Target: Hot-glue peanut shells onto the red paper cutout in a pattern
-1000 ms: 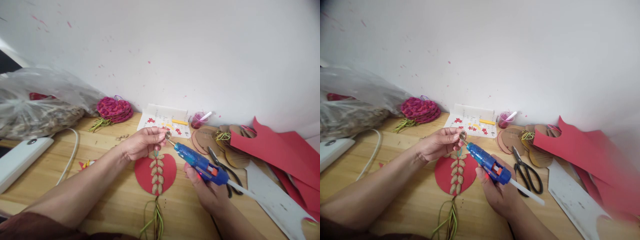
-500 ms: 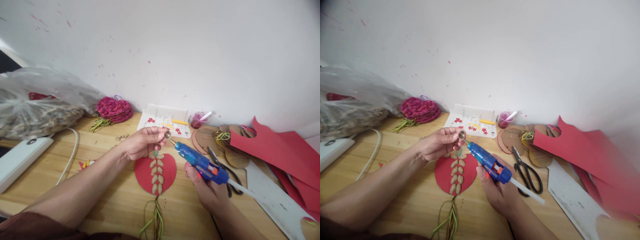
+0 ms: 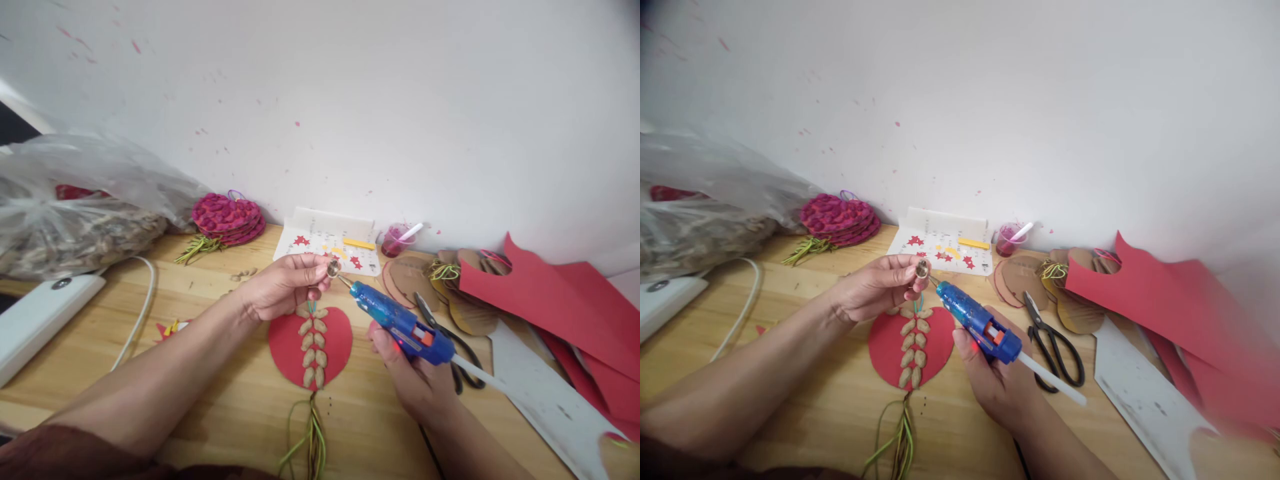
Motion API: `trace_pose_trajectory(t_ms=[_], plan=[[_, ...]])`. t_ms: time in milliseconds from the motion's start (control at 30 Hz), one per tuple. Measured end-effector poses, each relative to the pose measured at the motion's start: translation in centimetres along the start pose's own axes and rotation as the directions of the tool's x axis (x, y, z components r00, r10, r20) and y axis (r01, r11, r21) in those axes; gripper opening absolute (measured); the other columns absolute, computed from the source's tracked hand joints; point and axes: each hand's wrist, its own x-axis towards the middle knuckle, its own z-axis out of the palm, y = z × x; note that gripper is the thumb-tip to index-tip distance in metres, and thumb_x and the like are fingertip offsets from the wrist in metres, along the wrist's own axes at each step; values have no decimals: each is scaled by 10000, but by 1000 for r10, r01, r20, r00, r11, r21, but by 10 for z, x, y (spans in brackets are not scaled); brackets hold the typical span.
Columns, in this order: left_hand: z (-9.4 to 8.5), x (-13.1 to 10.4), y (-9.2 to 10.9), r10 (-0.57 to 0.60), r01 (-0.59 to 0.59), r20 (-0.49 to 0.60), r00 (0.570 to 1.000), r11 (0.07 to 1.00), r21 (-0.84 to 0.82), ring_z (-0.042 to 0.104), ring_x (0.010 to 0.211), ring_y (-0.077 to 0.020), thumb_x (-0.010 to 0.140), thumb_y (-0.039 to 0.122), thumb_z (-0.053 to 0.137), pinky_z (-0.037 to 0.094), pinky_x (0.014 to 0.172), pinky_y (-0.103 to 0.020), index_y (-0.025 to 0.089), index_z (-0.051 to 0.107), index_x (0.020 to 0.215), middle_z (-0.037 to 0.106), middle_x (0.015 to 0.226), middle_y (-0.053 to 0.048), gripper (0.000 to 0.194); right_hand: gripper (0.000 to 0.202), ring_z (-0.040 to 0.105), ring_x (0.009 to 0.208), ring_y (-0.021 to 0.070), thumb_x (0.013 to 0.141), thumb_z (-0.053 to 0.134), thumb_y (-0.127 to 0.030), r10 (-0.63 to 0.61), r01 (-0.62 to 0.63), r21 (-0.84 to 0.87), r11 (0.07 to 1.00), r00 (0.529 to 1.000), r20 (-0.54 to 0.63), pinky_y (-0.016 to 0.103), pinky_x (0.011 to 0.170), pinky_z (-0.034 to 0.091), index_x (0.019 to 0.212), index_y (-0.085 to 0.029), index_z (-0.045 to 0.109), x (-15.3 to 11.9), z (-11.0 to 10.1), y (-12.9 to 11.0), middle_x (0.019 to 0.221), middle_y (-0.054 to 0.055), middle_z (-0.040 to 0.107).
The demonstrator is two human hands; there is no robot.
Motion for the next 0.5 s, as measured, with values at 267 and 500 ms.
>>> trace_pose_trajectory(t_ms=[267, 500], plan=[[-3, -1, 5, 25, -17, -113, 993, 997, 71, 588, 693, -101, 641, 308, 931, 516, 611, -211, 136, 742, 846, 627, 758, -14, 328, 356, 650, 623, 165, 880, 675, -530, 430, -443, 392, 806, 894, 128, 277, 531, 550, 820, -179, 683, 11, 10, 11, 768, 53, 686], [10, -4, -5, 223, -101, -50, 974, 617, 781, 622, 823, -168, 817, 241, 754, 525, 735, -276, 173, 765, 880, 691, 913, -57, 94, 412, 687, 653, 154, 759, 802, -528, 644, -578, 570, 584, 757, 108, 234, 463, 568, 927, -171, 683, 16, 23, 22, 920, 59, 691]])
